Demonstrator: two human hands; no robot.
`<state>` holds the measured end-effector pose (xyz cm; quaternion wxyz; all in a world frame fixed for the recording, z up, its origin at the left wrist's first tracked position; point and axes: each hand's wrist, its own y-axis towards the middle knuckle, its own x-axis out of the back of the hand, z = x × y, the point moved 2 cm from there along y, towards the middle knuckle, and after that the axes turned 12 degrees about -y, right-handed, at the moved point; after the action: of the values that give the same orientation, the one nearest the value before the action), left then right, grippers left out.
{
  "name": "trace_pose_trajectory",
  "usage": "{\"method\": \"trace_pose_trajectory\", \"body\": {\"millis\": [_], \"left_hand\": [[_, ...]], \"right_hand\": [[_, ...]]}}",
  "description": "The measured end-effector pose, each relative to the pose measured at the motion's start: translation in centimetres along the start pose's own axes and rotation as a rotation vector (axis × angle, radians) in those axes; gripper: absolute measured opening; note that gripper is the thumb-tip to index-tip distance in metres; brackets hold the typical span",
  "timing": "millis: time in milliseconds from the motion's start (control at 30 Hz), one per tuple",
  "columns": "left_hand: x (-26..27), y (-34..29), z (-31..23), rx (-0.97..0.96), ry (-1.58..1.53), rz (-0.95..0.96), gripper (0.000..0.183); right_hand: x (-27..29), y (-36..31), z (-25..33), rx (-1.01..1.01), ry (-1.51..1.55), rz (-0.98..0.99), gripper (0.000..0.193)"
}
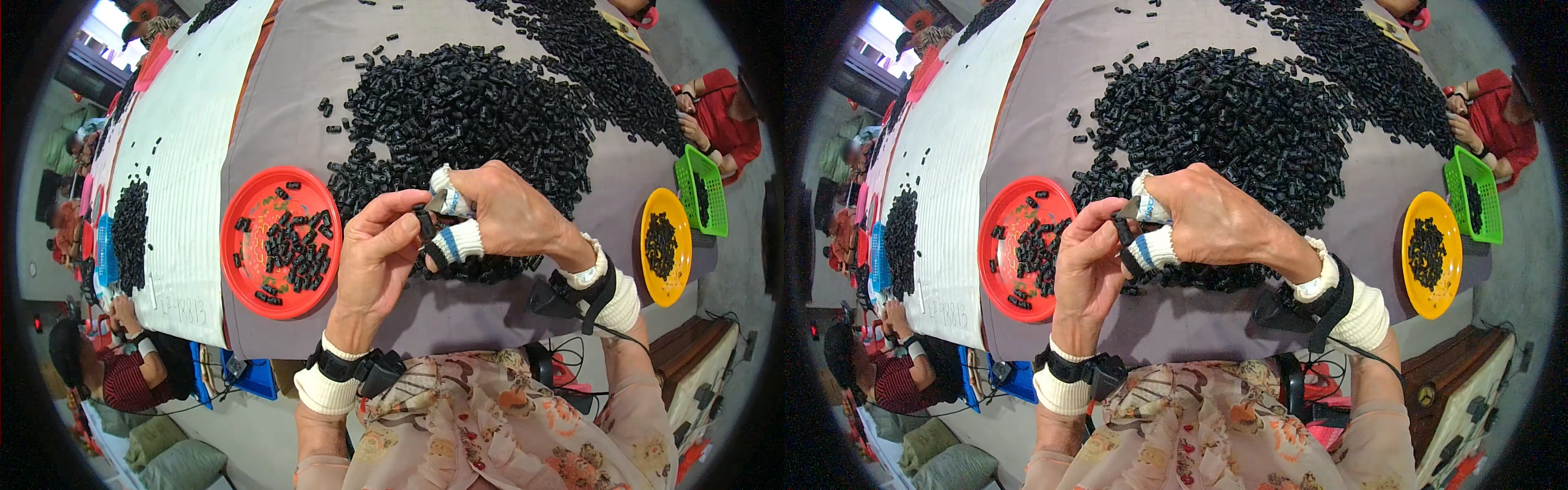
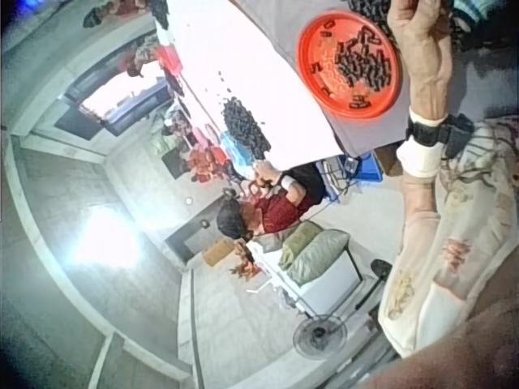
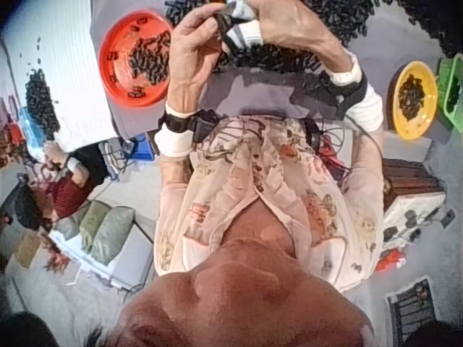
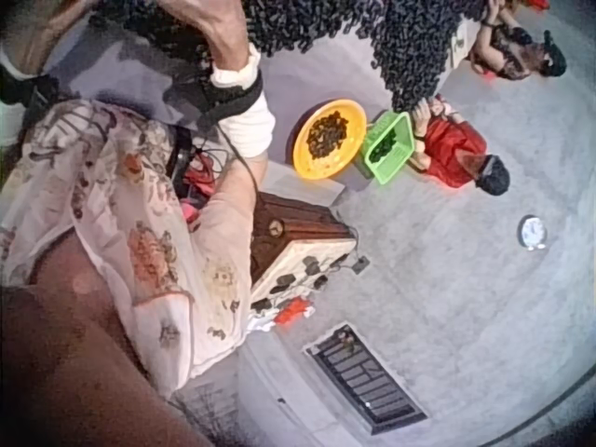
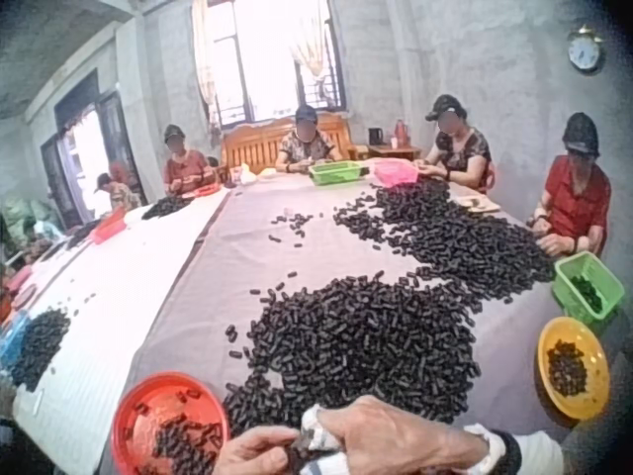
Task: Sorting and inspecting small black plastic or rubber components on a work table in a factory setting.
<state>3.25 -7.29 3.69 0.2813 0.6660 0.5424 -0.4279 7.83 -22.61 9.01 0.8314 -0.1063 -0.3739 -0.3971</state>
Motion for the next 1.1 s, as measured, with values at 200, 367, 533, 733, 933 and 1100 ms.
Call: {"method": "trace_pose_trajectory", "body": {"millis": [200,367,533,733,933,1100], "left_hand": [[0.2,0.0,0.1,-0.015,0.016,0.009,0.023],[0.2,0.0,0.1,-0.012,0.036,0.0,0.023],[0.2,-0.1,0.0,-0.016,0.047,-0.011,0.023],[0.3,-0.1,0.1,-0.016,0.053,-0.012,0.022],[0.2,-0.1,0.1,-0.037,0.088,-0.02,0.021],[0.3,-0.1,0.0,-0.039,0.095,-0.021,0.021]], "right_hand": [[-0.6,0.2,-0.3,-0.01,0.008,0.035,0.042],[-0.6,0.2,-0.3,-0.015,-0.012,0.052,0.042],[-0.8,0.2,-0.3,-0.004,-0.024,0.044,0.041],[-1.0,0.1,-0.6,0.01,-0.021,0.046,0.041],[-1.1,0.1,-0.7,0.035,-0.04,0.061,0.04],[-1.2,0.1,-0.8,0.028,-0.05,0.068,0.039]]}}
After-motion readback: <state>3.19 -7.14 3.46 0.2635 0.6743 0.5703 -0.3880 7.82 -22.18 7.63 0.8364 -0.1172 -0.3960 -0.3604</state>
